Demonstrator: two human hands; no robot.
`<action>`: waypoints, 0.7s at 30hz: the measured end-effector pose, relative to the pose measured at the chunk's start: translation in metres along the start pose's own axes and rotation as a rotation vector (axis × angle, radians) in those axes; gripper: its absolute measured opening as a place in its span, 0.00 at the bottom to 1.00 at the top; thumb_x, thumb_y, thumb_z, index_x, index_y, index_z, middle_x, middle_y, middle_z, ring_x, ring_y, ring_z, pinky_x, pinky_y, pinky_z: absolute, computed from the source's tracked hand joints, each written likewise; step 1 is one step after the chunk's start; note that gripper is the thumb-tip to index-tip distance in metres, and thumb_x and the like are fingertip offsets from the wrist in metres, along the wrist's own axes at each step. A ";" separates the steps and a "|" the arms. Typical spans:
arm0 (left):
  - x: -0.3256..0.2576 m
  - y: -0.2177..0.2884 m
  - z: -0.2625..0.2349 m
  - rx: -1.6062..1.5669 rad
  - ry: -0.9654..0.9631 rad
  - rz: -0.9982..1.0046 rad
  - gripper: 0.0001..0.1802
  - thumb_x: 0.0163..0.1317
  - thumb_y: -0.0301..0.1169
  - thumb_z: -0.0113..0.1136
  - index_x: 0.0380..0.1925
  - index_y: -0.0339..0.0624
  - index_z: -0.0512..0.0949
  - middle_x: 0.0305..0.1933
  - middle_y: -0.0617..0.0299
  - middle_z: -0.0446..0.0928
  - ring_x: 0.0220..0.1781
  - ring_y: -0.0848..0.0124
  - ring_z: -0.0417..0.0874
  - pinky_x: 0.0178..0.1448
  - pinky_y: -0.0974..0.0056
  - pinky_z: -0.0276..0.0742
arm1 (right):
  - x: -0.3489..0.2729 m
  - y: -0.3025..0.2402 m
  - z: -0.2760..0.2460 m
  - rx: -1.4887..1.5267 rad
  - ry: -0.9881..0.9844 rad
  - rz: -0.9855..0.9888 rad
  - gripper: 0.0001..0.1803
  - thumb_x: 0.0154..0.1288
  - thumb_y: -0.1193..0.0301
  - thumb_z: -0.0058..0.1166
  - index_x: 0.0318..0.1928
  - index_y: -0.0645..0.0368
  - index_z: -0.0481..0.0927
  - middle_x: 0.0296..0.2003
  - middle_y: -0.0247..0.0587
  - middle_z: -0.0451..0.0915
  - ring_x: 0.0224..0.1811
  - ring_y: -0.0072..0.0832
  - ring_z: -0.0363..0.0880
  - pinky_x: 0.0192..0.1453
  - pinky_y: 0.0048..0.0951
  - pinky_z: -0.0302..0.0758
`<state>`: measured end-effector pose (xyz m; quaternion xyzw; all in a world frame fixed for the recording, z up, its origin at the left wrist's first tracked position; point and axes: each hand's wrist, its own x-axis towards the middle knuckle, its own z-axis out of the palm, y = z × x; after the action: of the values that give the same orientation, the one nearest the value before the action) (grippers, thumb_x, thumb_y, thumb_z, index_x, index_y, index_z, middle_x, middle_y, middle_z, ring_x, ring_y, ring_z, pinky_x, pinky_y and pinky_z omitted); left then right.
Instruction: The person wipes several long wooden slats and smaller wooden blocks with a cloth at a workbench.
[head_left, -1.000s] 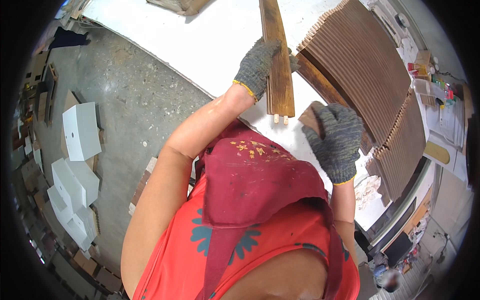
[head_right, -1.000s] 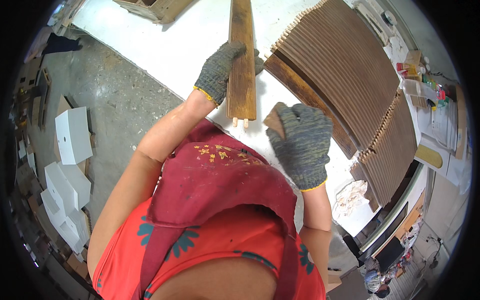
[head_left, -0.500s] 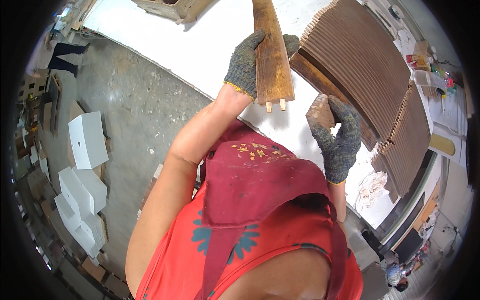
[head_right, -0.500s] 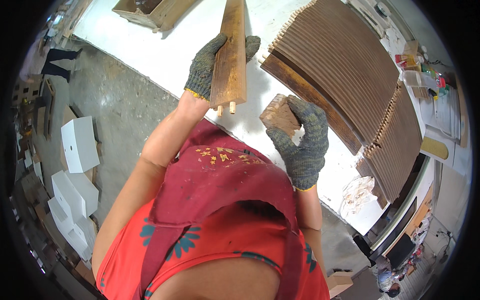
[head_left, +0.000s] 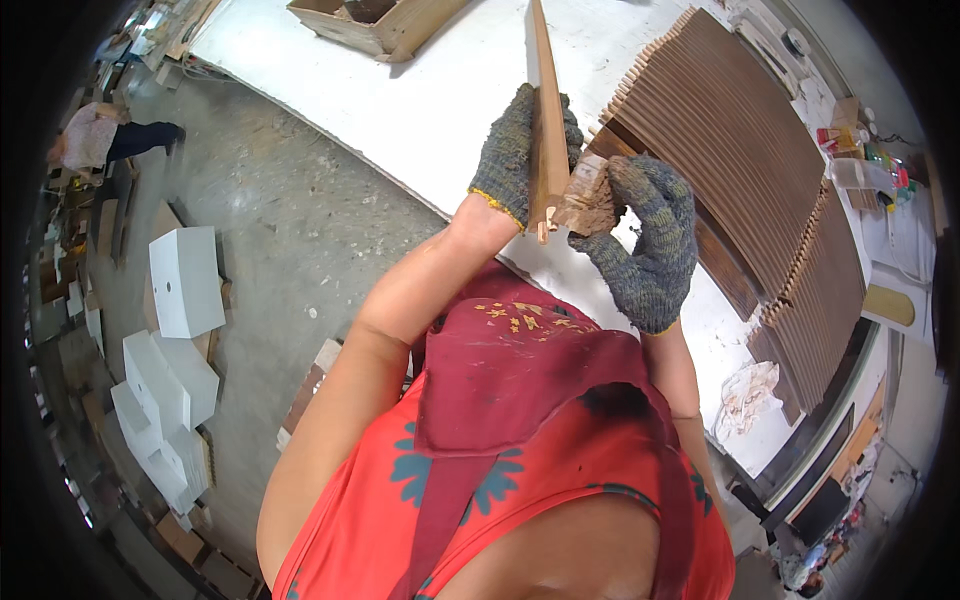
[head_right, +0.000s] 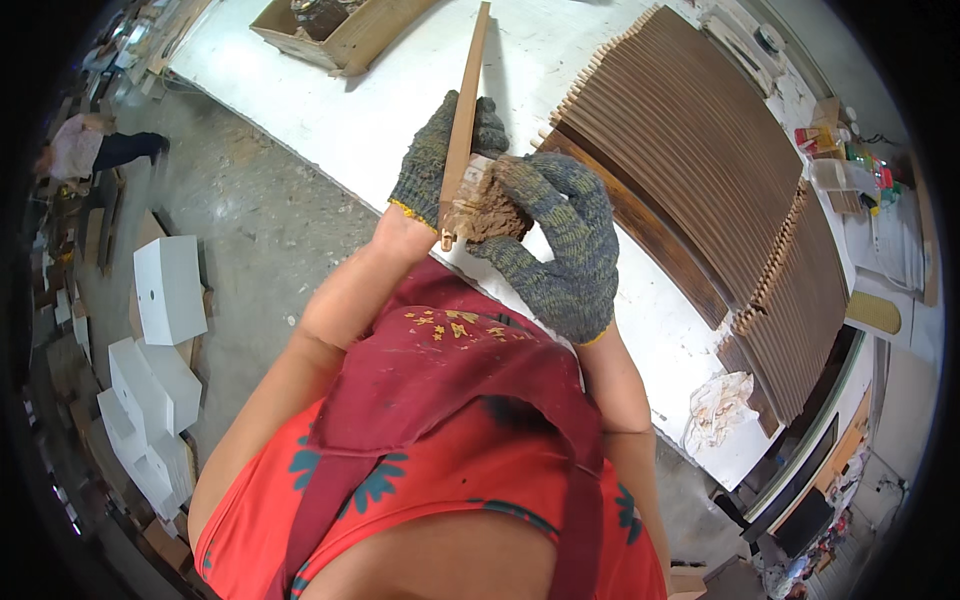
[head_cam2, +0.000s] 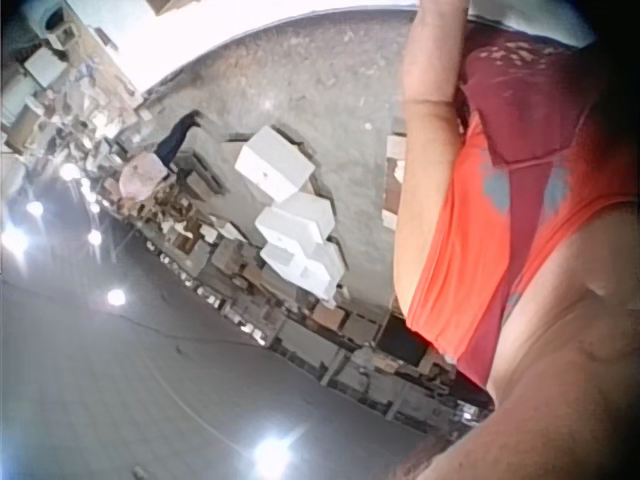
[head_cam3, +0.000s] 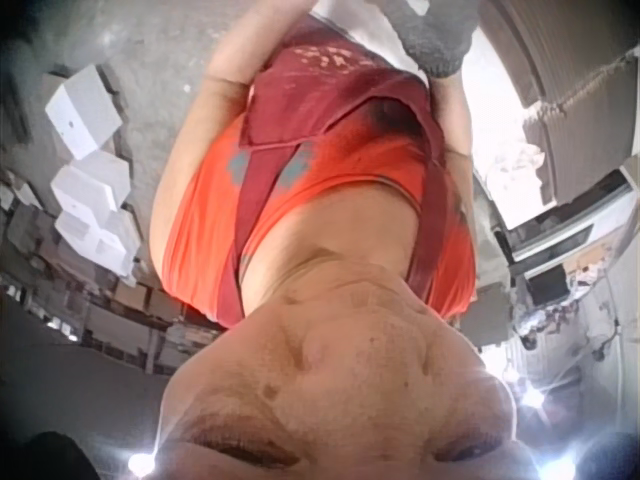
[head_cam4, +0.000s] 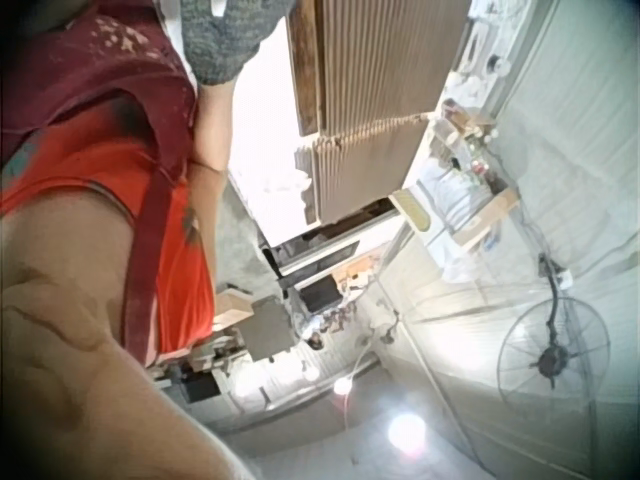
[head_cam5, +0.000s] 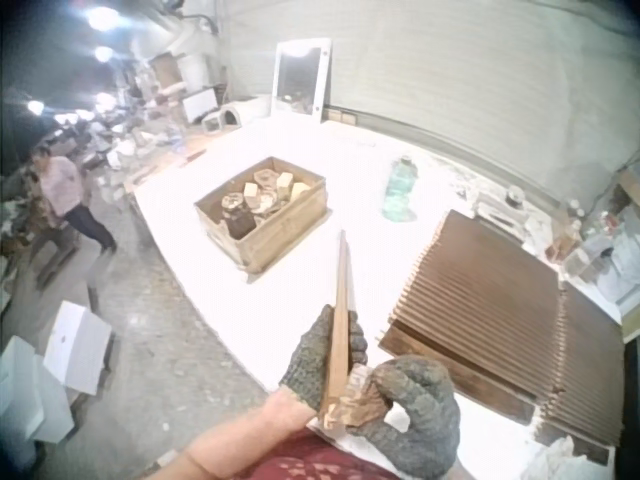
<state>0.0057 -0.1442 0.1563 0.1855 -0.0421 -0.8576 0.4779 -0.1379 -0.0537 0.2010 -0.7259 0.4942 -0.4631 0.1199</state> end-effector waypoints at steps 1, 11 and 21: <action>-0.005 0.003 0.004 -0.127 0.028 -0.063 0.18 0.71 0.42 0.48 0.49 0.38 0.72 0.41 0.59 0.77 0.45 0.69 0.78 0.51 0.64 0.79 | 0.002 0.000 0.002 0.037 -0.014 -0.008 0.34 0.41 0.68 0.71 0.54 0.55 0.77 0.50 0.44 0.75 0.53 0.43 0.73 0.59 0.40 0.69; -0.006 -0.006 -0.007 -0.599 -0.019 -0.309 0.16 0.71 0.40 0.50 0.45 0.39 0.72 0.38 0.60 0.75 0.41 0.68 0.77 0.45 0.65 0.78 | 0.003 0.004 -0.006 -0.032 -0.220 -0.154 0.33 0.43 0.69 0.69 0.55 0.57 0.77 0.51 0.45 0.75 0.54 0.44 0.73 0.58 0.41 0.71; 0.039 -0.016 -0.054 -0.722 -0.659 -0.411 0.16 0.73 0.34 0.42 0.53 0.34 0.69 0.45 0.55 0.74 0.47 0.65 0.78 0.52 0.60 0.80 | -0.006 0.003 -0.004 -0.007 -0.388 -0.222 0.27 0.43 0.68 0.68 0.48 0.56 0.80 0.47 0.44 0.77 0.50 0.43 0.75 0.55 0.42 0.71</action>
<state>-0.0065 -0.1626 0.0917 -0.2658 0.1454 -0.9062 0.2950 -0.1436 -0.0492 0.1982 -0.8518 0.3803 -0.3234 0.1586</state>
